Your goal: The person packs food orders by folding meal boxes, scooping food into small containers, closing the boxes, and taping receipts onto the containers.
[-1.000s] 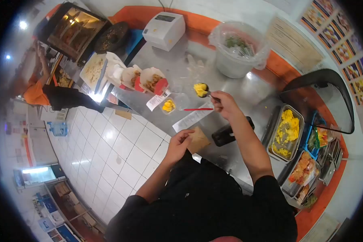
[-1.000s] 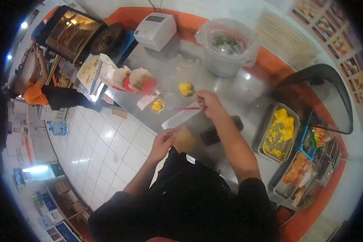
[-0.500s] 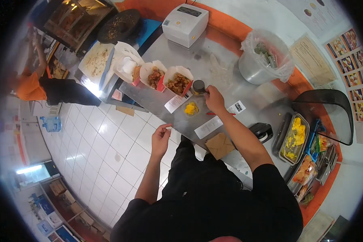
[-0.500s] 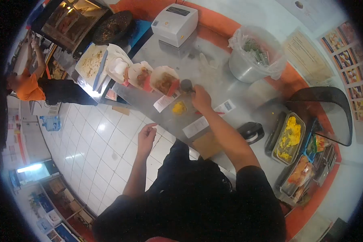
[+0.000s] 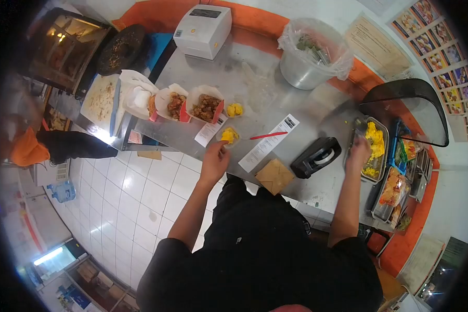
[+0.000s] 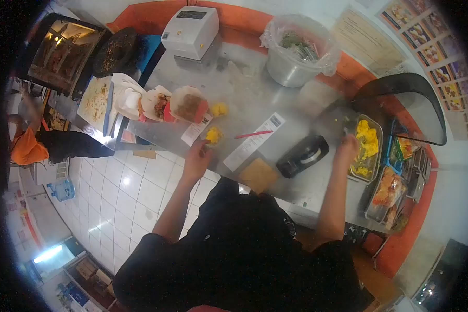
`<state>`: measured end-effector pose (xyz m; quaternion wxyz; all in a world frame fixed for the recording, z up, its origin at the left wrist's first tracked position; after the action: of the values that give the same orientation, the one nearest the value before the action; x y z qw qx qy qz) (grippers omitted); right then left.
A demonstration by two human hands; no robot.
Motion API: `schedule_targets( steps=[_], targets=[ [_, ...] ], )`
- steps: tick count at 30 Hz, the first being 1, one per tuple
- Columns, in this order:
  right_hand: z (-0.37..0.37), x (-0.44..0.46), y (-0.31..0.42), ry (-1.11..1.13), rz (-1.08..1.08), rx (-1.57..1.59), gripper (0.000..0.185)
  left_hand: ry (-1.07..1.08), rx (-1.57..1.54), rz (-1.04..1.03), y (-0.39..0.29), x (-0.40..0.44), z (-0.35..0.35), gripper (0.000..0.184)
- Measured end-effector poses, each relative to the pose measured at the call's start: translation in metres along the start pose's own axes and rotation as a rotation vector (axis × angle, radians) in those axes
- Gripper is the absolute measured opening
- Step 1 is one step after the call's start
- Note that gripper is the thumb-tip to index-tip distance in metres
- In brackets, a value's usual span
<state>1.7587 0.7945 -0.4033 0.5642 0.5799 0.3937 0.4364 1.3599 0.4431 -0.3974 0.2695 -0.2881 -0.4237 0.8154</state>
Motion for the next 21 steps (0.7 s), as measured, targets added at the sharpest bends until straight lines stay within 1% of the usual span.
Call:
schedule_targets(
  steps=[1, 2, 3, 4, 5, 6, 7, 8, 9, 10, 12, 13, 15, 16, 17, 19, 20, 21],
  targets=[
    [0.048, 0.033, -0.028, -0.113, 0.016, -0.05, 0.021, -0.118, 0.242, -0.253, -0.012, -0.001, -0.01, 0.037],
    [0.085, 0.054, -0.037, -0.203, 0.013, -0.274, 0.022, -0.118, 0.247, -0.255, -0.02, 0.002, -0.019, 0.037],
    [0.115, 0.069, -0.042, -0.292, 0.009, -0.497, 0.024, -0.181, 0.414, -0.371, -0.035, 0.005, -0.031, 0.042],
    [0.134, 0.079, -0.049, -0.293, 0.002, -0.495, 0.024, -0.241, 0.582, -0.488, -0.048, 0.006, -0.044, 0.048],
    [0.152, 0.087, -0.057, -0.303, -0.034, -0.576, 0.025, -0.239, 0.589, -0.49, -0.054, 0.012, -0.058, 0.048],
    [0.164, 0.091, -0.062, -0.313, -0.071, -0.654, 0.027, -0.295, 0.707, -0.444, -0.054, 0.022, -0.073, 0.049],
    [0.166, 0.088, -0.06, -0.316, -0.078, -0.646, 0.027, -0.354, 0.825, -0.398, -0.052, 0.032, -0.084, 0.05],
    [0.166, 0.087, -0.058, -0.258, -0.081, -0.609, 0.028, -0.356, 0.831, -0.406, -0.048, 0.041, -0.093, 0.05],
    [0.164, 0.083, -0.053, -0.201, -0.083, -0.571, 0.029, -0.35, 0.901, -0.327, -0.039, 0.053, -0.103, 0.046],
    [0.16, 0.074, -0.036, -0.204, -0.09, -0.564, 0.029, -0.344, 0.969, -0.246, -0.034, 0.061, -0.11, 0.043],
    [0.148, 0.054, 0.007, -0.23, 0.042, -0.977, 0.032, -0.328, 0.974, -0.249, -0.035, 0.069, -0.114, 0.039],
    [0.152, 0.059, -0.004, -0.227, 0.032, -0.972, 0.032, -0.312, 0.969, -0.246, -0.035, 0.072, -0.115, 0.036],
    [0.155, 0.063, -0.024, -0.296, 0.065, -0.634, 0.033, -0.295, 0.934, -0.241, -0.034, 0.078, -0.113, 0.033],
    [0.15, 0.061, -0.026, -0.28, 0.164, -0.647, 0.029, -0.279, 0.884, -0.235, -0.033, 0.08, -0.113, 0.031],
    [0.147, 0.058, -0.031, -0.279, 0.159, -0.64, 0.029, -0.283, 0.891, -0.236, -0.034, 0.083, -0.114, 0.031],
    [0.123, 0.039, -0.02, -0.234, 0.26, -0.672, 0.026, -0.264, 0.946, -0.199, -0.033, 0.089, -0.118, 0.031],
    [0.11, 0.031, -0.02, -0.18, 0.287, -0.566, 0.028, -0.276, 0.95, -0.194, -0.036, 0.089, -0.12, 0.031],
    [0.097, 0.021, -0.017, -0.166, 0.288, -0.551, 0.028, -0.232, 0.993, -0.129, -0.039, 0.089, -0.124, 0.032]
  ],
)
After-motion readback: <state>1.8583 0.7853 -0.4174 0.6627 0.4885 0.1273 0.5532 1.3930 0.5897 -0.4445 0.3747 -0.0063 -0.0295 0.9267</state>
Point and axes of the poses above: each hand's wrist, its own x-axis towards the middle knuckle, its own z-axis out of the back of the hand, y = z × x, the point moved 4 cm from there along x, towards the middle knuckle, and after that the axes turned 10 degrees about z, right-handed, at the moved point
